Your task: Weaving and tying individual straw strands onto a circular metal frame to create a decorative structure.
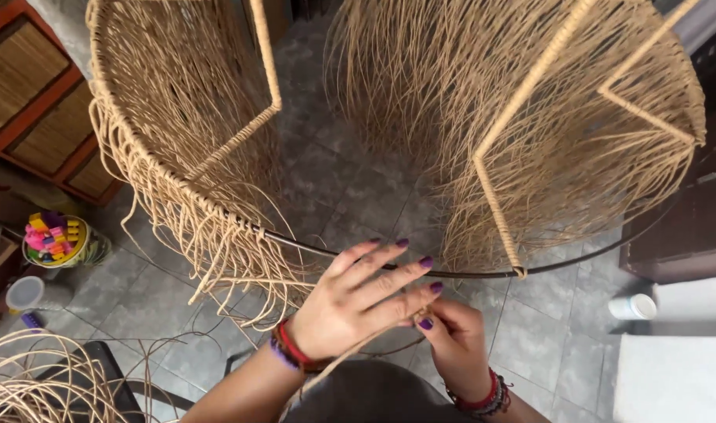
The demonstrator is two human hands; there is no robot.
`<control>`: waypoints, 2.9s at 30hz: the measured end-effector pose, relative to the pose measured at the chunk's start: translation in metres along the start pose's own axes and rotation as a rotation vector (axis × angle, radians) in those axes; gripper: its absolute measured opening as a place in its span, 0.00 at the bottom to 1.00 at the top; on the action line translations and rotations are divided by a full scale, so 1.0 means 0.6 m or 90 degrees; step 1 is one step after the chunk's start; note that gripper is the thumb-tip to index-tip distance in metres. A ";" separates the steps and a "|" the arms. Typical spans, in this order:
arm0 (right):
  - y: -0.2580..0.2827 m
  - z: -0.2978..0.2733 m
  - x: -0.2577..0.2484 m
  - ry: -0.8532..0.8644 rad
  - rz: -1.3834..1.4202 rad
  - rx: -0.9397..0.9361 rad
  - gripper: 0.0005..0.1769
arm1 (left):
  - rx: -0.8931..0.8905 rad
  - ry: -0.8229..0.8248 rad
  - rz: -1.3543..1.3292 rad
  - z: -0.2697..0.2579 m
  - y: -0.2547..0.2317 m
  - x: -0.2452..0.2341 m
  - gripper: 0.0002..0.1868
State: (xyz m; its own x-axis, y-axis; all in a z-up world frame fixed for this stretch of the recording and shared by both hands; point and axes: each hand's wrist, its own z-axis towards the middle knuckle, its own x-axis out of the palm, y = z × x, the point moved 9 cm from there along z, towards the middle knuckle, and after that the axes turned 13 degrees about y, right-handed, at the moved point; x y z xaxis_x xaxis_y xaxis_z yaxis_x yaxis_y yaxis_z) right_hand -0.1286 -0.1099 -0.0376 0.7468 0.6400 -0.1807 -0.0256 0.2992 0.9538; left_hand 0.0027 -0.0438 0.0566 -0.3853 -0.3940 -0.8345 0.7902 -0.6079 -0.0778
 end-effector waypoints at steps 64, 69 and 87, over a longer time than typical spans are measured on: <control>0.011 0.033 0.115 0.390 -0.370 -0.062 0.21 | -0.117 -0.433 -0.667 -0.094 0.015 0.068 0.29; 0.095 0.037 0.098 0.390 -0.719 -0.208 0.04 | -0.147 -0.605 -1.094 -0.079 0.053 0.078 0.27; 0.093 0.095 0.009 0.128 -0.784 -0.130 0.09 | -0.279 -0.598 -0.843 -0.253 0.133 0.136 0.27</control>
State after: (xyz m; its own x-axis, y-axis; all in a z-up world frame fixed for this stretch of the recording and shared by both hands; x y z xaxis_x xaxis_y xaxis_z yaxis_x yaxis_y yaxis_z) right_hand -0.0883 -0.1301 0.0285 0.2344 -0.0492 -0.9709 0.4982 0.8637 0.0765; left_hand 0.1067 -0.0199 -0.1003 -0.8502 -0.1488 0.5049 -0.2863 -0.6743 -0.6807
